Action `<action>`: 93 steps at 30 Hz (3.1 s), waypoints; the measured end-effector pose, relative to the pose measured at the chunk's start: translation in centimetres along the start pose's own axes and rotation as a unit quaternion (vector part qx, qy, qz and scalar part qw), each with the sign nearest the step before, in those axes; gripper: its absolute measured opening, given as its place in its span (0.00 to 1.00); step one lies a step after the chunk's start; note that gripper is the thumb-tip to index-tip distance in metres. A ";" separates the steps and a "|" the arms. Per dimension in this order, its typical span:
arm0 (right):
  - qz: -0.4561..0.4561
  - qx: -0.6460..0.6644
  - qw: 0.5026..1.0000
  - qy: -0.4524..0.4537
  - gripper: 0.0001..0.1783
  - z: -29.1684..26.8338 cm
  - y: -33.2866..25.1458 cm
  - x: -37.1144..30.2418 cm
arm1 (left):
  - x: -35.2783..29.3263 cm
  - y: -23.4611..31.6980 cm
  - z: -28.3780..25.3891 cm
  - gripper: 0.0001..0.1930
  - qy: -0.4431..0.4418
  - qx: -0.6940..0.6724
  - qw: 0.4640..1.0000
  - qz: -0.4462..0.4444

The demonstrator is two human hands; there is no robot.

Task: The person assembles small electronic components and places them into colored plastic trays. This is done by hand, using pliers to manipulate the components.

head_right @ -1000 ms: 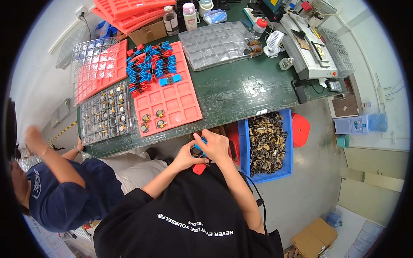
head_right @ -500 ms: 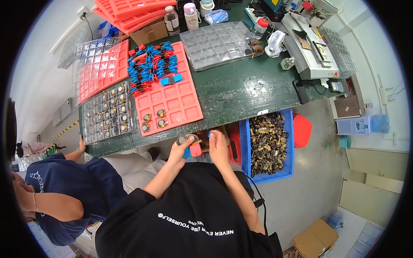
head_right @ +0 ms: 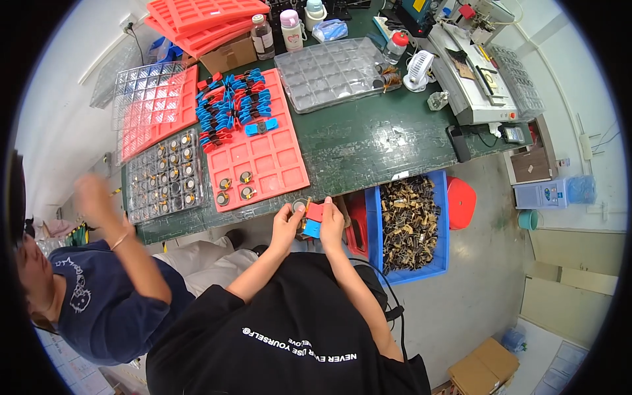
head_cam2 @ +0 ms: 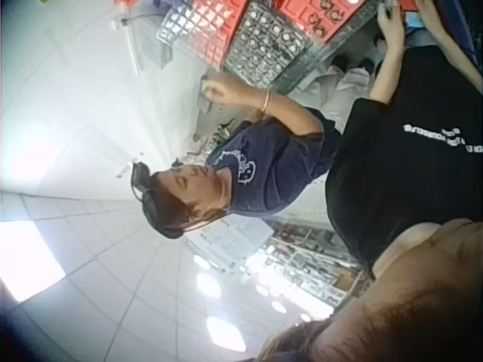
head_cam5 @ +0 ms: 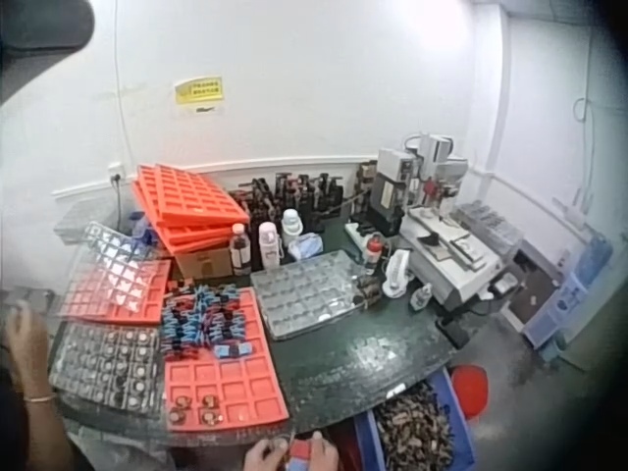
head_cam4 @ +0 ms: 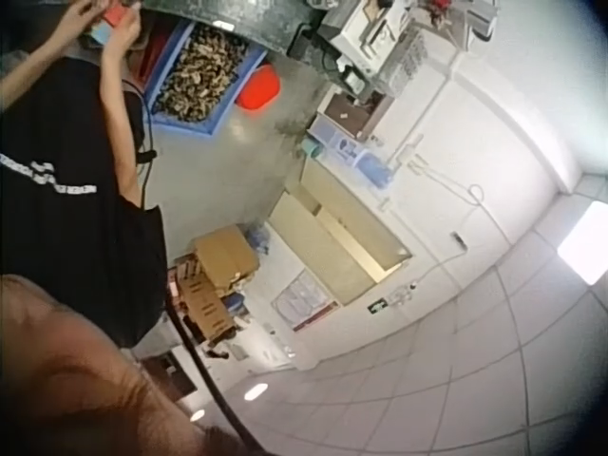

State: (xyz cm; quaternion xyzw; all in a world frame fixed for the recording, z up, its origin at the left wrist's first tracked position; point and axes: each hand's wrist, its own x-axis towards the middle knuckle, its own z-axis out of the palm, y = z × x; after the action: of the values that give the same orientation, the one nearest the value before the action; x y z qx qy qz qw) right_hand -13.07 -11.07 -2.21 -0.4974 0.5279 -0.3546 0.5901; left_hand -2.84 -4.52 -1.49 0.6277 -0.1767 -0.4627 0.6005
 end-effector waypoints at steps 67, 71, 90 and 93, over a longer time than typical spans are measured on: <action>0.215 -0.250 0.944 -0.008 0.14 -11.7 14.4 -5.2 | 32.0 5.0 -13.6 0.05 0.068 0.624 0.660 0.413; 0.198 -0.254 0.947 0.002 0.14 -11.1 14.5 -4.9 | 32.8 4.6 -12.9 0.04 0.044 0.634 0.681 0.362; -0.212 -0.330 0.919 0.038 0.19 0.5 -8.4 6.8 | 16.3 6.2 -0.5 0.11 -0.196 0.145 0.955 0.171; -0.217 -0.287 0.933 0.022 0.19 0.9 -13.1 8.6 | 11.8 6.3 0.6 0.17 -0.215 0.171 0.938 0.211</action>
State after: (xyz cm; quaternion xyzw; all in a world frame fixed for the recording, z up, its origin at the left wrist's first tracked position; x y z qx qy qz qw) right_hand -9.19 -22.32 7.97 -0.7399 0.4992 -0.3181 0.3196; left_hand 4.83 -15.41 0.01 0.5550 -0.5066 -0.4123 0.5151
